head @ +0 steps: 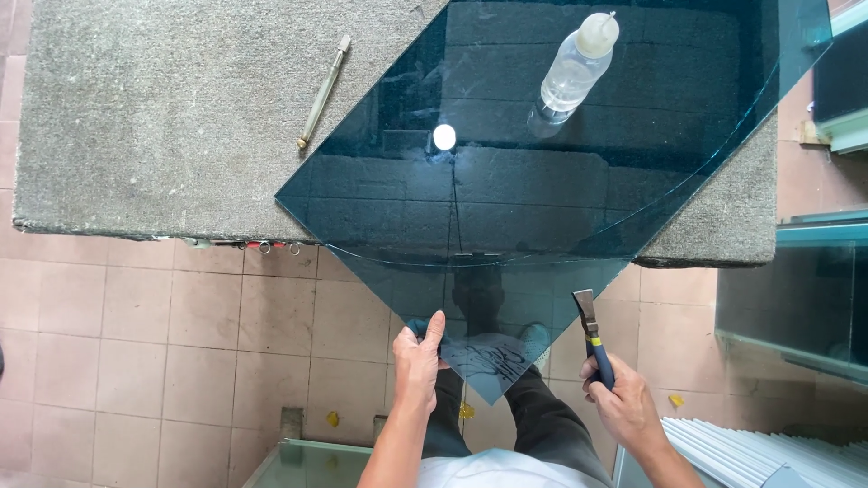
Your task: Refining the curved edge of a glass sheet using a glass cutter and pliers to snap off excess material.
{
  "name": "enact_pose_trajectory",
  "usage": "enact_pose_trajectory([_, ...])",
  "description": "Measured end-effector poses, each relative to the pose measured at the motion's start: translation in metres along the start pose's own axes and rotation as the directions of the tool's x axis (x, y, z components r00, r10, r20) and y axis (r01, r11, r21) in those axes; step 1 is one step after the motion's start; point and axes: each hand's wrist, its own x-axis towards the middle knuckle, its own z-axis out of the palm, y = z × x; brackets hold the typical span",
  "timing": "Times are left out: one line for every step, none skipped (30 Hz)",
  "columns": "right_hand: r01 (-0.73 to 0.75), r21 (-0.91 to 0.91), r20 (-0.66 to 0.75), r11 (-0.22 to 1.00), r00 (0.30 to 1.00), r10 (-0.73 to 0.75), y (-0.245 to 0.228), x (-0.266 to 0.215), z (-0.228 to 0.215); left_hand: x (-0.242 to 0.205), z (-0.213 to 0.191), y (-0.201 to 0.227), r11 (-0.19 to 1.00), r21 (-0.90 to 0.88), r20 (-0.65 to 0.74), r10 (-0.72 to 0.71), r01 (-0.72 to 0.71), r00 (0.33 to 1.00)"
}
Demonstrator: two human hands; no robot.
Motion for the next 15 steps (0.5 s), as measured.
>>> enact_pose_trajectory([-0.003,0.009,0.004,1.0,1.0,0.003,-0.001,-0.001,0.0,0.0,0.0,-0.001,1.0,-0.007,-0.005,0.001,-0.001,1.0])
enact_pose_trajectory([-0.004,0.01,0.004,1.0,1.0,0.004,-0.002,-0.002,-0.001,-0.002,0.0,0.0,1.0,-0.006,-0.004,0.001,-0.001,1.0])
enact_pose_trajectory([-0.005,0.018,0.0,1.0,1.0,0.005,-0.004,-0.003,-0.001,-0.003,0.0,0.001,1.0,-0.017,0.001,-0.005,0.005,1.0])
enact_pose_trajectory([-0.005,0.027,-0.003,1.0,1.0,0.005,-0.006,-0.003,-0.002,-0.005,0.0,0.003,1.0,-0.028,0.007,-0.011,0.011,1.0])
enact_pose_trajectory([-0.005,0.029,-0.005,1.0,1.0,0.005,-0.015,-0.006,-0.004,-0.008,0.0,0.007,1.0,-0.027,0.008,-0.009,0.01,1.0])
enact_pose_trajectory([-0.046,0.012,0.004,0.999,0.999,0.046,-0.025,-0.01,-0.005,-0.012,-0.001,0.012,0.999,-0.045,0.012,-0.017,0.018,1.0])
enact_pose_trajectory([-0.091,-0.006,0.01,0.996,0.996,0.091,-0.033,-0.015,-0.008,-0.016,0.0,0.015,0.998,-0.062,0.018,-0.029,0.03,0.999])
enact_pose_trajectory([-0.094,-0.006,0.008,0.996,0.996,0.094,-0.035,-0.018,-0.01,-0.018,0.0,0.015,0.998,-0.061,0.021,-0.031,0.032,0.999])
enact_pose_trajectory([-0.127,0.003,0.019,0.992,0.992,0.127,-0.039,-0.019,-0.011,-0.018,-0.001,0.016,0.999,-0.036,0.006,-0.039,0.039,0.999])
enact_pose_trajectory([-0.161,0.012,0.03,0.987,0.987,0.161,-0.044,-0.02,-0.013,-0.019,-0.001,0.018,0.999,-0.012,-0.01,-0.046,0.046,0.999])
enact_pose_trajectory([-0.161,0.012,0.028,0.987,0.987,0.16,-0.046,-0.021,-0.014,-0.018,-0.001,0.016,0.999,-0.013,-0.008,-0.046,0.045,0.999])
enact_pose_trajectory([-0.173,0.013,0.031,0.985,0.985,0.172,-0.048,-0.022,-0.015,-0.017,-0.001,0.014,0.999,-0.015,-0.013,-0.039,0.039,0.999])
enact_pose_trajectory([-0.184,0.014,0.034,0.983,0.982,0.183,-0.05,-0.022,-0.015,-0.015,-0.001,0.013,0.999,-0.017,-0.02,-0.032,0.032,0.999])
enact_pose_trajectory([-0.182,0.014,0.033,0.983,0.983,0.182,-0.053,-0.023,-0.016,-0.013,-0.001,0.011,0.999,-0.018,-0.019,-0.03,0.03,0.999])
enact_pose_trajectory([-0.189,0.021,0.041,0.982,0.981,0.188,-0.056,-0.024,-0.017,-0.012,-0.001,0.01,1.0,-0.01,-0.028,-0.027,0.026,0.999])
